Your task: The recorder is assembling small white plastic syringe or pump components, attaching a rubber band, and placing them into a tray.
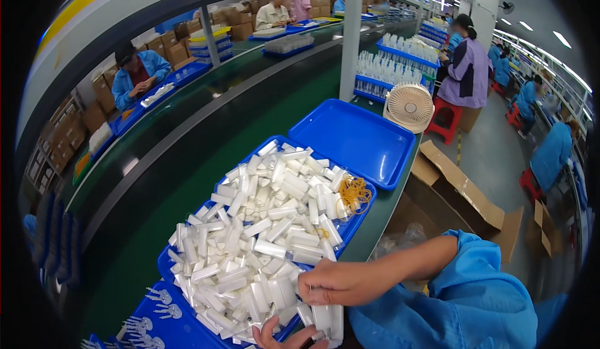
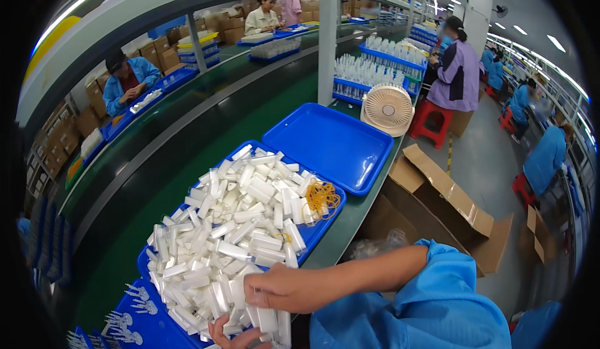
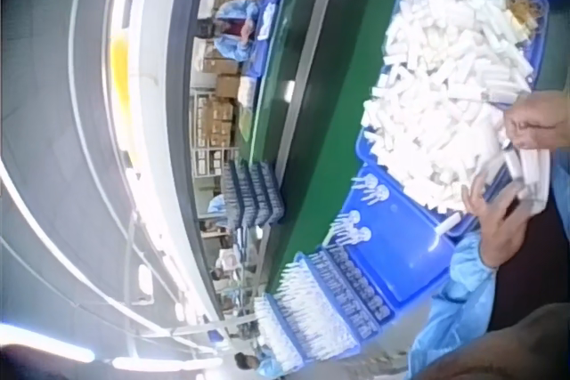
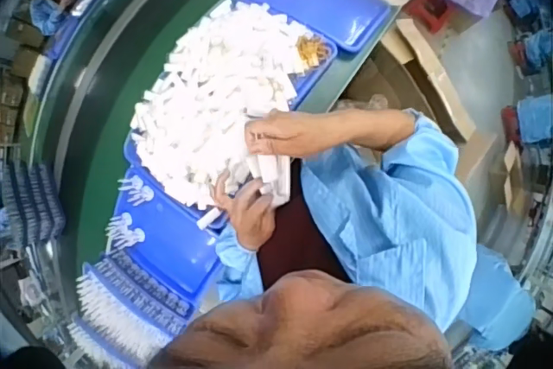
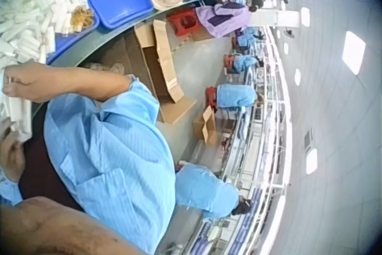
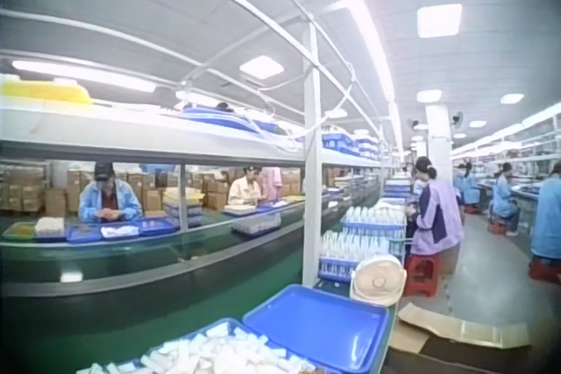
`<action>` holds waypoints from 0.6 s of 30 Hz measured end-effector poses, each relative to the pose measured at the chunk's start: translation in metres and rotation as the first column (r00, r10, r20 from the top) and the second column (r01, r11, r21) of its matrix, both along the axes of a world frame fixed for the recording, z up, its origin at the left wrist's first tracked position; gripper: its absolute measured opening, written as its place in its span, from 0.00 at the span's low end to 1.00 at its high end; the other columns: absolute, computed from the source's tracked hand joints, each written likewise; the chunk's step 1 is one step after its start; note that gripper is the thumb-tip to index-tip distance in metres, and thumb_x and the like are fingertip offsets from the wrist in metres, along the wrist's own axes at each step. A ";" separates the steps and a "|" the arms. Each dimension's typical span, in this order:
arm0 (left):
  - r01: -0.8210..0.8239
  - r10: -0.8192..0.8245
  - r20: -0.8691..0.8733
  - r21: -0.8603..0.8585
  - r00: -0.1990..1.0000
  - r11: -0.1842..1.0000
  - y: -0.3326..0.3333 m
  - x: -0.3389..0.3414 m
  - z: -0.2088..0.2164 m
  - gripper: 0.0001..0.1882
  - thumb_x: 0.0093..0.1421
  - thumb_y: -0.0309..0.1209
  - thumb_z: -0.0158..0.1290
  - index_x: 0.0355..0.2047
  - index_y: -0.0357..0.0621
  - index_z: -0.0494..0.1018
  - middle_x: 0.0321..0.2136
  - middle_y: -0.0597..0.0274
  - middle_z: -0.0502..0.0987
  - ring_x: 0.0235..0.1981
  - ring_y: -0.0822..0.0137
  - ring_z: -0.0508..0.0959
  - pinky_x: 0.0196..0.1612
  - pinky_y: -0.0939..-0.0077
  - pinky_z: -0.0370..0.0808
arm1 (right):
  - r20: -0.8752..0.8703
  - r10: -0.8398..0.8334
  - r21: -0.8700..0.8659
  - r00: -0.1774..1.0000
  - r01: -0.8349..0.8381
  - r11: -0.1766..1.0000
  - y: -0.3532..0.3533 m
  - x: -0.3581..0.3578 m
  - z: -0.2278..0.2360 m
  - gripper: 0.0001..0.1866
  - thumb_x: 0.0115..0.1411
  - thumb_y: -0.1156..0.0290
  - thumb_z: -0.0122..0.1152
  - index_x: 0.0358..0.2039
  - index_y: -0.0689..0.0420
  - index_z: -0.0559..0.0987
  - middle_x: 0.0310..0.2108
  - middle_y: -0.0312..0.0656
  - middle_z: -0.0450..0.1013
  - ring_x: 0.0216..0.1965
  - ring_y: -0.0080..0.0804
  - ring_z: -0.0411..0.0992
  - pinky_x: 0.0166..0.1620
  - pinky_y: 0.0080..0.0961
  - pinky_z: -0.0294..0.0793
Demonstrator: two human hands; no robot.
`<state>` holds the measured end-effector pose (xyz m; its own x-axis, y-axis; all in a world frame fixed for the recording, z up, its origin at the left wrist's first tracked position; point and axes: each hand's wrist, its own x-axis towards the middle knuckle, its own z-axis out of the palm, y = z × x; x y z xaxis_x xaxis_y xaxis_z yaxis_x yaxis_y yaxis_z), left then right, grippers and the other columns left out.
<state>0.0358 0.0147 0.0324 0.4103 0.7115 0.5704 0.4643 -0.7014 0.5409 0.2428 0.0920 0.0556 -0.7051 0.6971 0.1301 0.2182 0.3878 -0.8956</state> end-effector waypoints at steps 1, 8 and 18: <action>0.005 -0.004 -0.022 0.053 1.000 0.999 0.001 -0.002 -0.002 0.07 0.51 0.33 0.56 0.24 0.48 0.69 0.38 0.59 0.72 0.48 0.41 0.64 0.54 0.44 0.50 | 0.020 0.010 0.061 1.000 -0.011 0.998 -0.007 -0.001 -0.001 0.11 0.64 0.61 0.40 0.31 0.55 0.65 0.27 0.41 0.65 0.31 0.38 0.64 0.43 0.33 0.56; -0.025 0.051 0.279 -0.094 0.959 0.995 -0.005 0.003 -0.019 0.32 0.47 0.45 0.61 0.45 0.46 0.59 0.45 0.49 0.65 0.50 0.47 0.64 0.51 0.48 0.59 | -0.082 0.080 0.288 0.993 -0.053 0.956 -0.034 -0.001 -0.002 0.09 0.62 0.62 0.44 0.30 0.54 0.67 0.30 0.38 0.64 0.36 0.34 0.63 0.43 0.32 0.54; 0.630 -0.202 0.601 -0.694 0.773 0.348 0.012 0.026 -0.002 0.26 0.46 0.39 0.61 0.44 0.47 0.67 0.44 0.59 0.63 0.42 0.56 0.66 0.50 0.52 0.57 | -0.195 0.186 0.481 0.963 -0.071 0.874 -0.038 0.000 0.009 0.13 0.54 0.63 0.56 0.38 0.55 0.72 0.34 0.42 0.67 0.42 0.42 0.63 0.42 0.36 0.58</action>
<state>0.0615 0.0268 0.0300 0.7262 0.6872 -0.0213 -0.1203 0.1575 0.9802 0.2431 0.0540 0.0646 -0.6949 0.4198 0.5839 -0.0505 0.7814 -0.6220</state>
